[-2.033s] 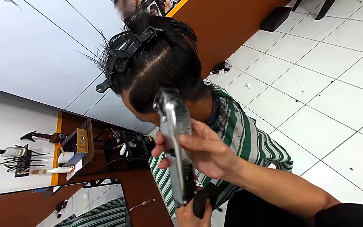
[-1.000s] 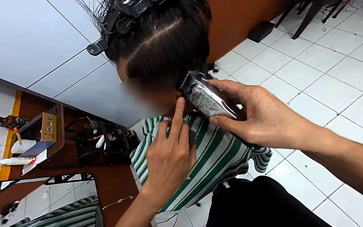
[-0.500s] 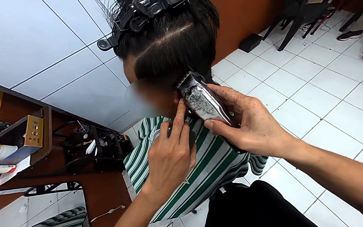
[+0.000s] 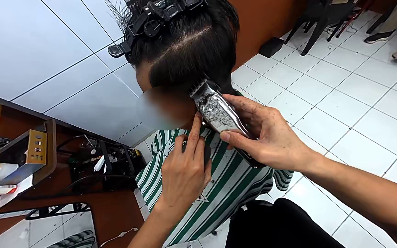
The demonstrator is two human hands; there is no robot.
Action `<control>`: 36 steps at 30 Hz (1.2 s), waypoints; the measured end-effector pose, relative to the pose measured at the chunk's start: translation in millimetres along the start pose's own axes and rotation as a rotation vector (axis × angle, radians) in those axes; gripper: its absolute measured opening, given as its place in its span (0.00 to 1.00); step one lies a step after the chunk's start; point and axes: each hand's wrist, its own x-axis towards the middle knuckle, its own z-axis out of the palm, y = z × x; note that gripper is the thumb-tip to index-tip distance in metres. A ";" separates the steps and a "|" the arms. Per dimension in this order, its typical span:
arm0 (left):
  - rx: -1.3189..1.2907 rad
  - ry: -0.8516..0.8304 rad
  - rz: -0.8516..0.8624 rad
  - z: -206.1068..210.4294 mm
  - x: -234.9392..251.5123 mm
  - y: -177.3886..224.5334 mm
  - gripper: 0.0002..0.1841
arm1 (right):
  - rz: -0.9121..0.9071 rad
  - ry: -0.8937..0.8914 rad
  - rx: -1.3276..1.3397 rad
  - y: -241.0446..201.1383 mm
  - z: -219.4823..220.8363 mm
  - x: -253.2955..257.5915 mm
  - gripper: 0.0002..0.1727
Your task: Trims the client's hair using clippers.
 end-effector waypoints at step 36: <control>-0.007 0.000 0.104 18.5 -7.9 -26.8 0.17 | 0.326 -0.087 0.876 15.4 12.1 -4.6 0.31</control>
